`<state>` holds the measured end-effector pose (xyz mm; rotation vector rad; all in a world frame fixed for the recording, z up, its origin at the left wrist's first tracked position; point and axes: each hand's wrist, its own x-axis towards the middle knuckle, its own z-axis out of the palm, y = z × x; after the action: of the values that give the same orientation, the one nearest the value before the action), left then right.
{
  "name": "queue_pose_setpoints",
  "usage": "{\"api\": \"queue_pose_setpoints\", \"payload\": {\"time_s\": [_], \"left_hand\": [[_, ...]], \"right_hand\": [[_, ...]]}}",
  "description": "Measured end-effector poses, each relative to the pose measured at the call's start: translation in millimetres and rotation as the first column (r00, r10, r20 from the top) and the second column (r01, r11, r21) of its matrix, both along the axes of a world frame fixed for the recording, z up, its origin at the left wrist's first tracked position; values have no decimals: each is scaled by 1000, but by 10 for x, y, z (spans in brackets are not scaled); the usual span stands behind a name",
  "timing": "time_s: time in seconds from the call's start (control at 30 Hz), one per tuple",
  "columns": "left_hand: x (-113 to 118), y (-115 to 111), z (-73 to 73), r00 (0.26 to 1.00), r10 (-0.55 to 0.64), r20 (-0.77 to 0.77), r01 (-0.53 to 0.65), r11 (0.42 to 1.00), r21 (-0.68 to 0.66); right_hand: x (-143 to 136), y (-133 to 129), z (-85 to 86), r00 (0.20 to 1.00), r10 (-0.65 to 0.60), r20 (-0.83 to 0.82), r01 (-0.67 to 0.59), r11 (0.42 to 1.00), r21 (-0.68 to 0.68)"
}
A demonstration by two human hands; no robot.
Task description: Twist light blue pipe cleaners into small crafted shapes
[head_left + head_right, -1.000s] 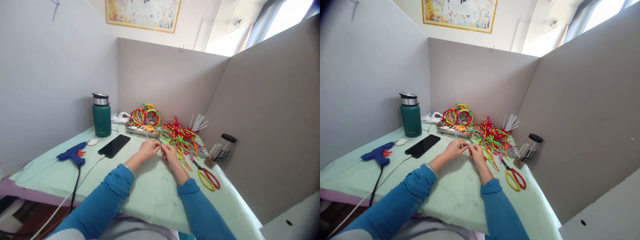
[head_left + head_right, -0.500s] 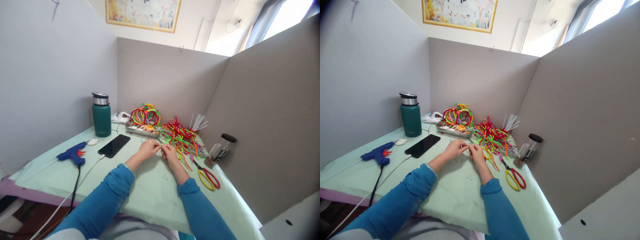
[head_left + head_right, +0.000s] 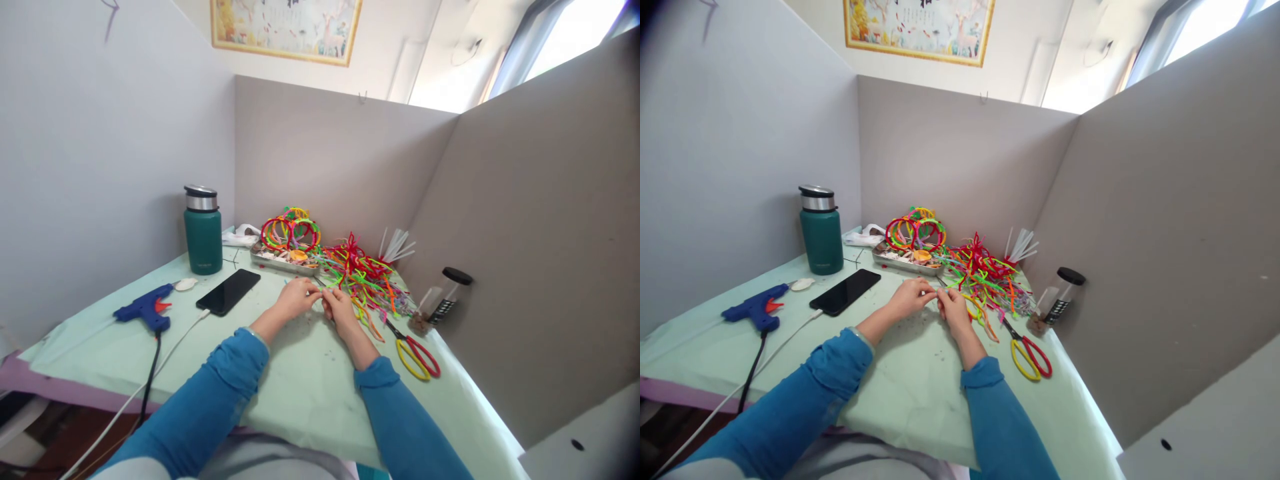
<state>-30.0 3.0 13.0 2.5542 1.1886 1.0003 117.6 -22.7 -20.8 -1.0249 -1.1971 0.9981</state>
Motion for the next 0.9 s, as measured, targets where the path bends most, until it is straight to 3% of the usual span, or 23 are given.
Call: {"api": "queue_pose_setpoints", "payload": {"time_s": [0.47, 0.9], "left_hand": [[-7, -36, 29, 1000, 8, 24, -7, 1000, -12], [1, -38, 41, 999, 18, -44, -18, 1000, 6]], "right_hand": [[-19, -32, 45, 1000, -7, -5, 7, 1000, -14], [-27, -38, 43, 1000, -9, -5, 9, 1000, 2]]}}
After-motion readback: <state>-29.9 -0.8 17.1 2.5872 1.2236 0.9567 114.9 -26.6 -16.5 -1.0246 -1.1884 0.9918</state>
